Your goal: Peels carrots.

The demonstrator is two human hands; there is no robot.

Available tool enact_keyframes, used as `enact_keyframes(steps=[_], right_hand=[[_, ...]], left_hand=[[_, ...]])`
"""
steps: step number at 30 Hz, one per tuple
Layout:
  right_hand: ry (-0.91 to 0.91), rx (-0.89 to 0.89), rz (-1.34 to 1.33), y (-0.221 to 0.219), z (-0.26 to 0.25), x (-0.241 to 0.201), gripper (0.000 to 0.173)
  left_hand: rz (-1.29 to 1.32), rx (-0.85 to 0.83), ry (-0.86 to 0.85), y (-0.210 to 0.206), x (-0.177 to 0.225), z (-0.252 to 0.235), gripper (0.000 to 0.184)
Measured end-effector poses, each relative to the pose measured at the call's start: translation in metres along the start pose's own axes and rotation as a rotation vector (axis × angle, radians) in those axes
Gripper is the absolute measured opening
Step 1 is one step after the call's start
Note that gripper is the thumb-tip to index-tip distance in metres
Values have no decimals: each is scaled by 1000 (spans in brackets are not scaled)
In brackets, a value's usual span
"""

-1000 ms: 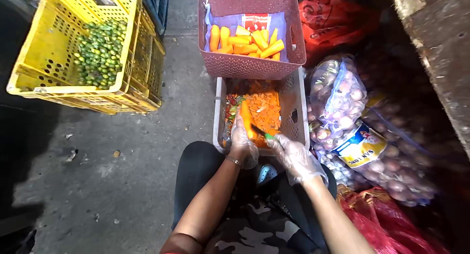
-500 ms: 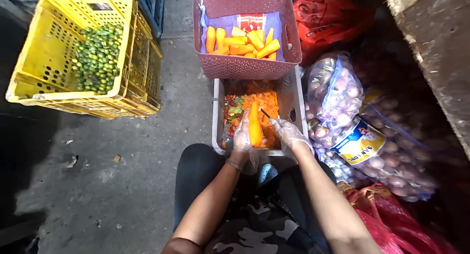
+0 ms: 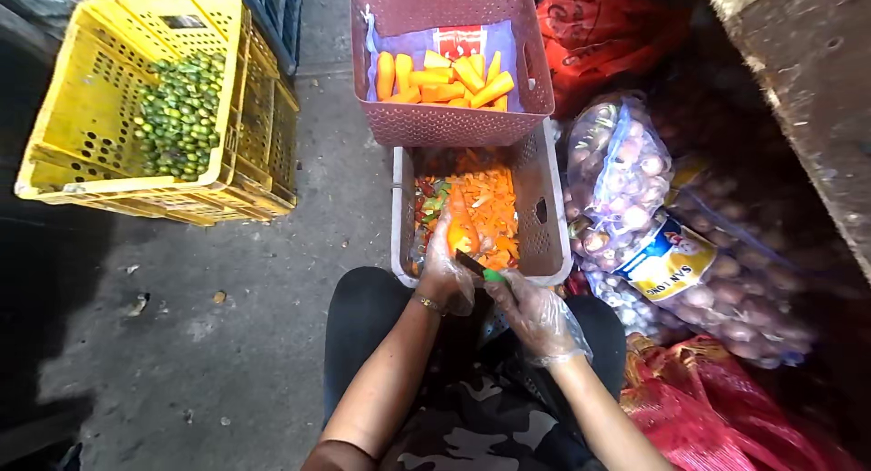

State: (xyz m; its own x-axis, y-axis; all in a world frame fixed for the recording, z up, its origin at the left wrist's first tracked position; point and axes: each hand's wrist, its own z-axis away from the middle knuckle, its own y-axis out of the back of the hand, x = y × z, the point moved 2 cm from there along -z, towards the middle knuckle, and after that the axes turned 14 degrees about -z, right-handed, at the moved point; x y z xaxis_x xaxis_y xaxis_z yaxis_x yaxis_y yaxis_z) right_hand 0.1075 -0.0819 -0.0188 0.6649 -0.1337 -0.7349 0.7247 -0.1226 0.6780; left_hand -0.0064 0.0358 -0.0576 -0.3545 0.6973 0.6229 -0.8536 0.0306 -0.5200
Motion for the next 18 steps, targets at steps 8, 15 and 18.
enact_keyframes(steps=[8,15,18], right_hand=[[-111,-131,131,-4,-25,-6,58],[-379,-289,177,-13,-59,-16,58],[-580,-240,116,-4,-73,16,58]], left_hand=[[53,45,44,0,-1,0,44],[112,173,11,9,0,-11,45],[5,135,-117,6,-6,-2,43]])
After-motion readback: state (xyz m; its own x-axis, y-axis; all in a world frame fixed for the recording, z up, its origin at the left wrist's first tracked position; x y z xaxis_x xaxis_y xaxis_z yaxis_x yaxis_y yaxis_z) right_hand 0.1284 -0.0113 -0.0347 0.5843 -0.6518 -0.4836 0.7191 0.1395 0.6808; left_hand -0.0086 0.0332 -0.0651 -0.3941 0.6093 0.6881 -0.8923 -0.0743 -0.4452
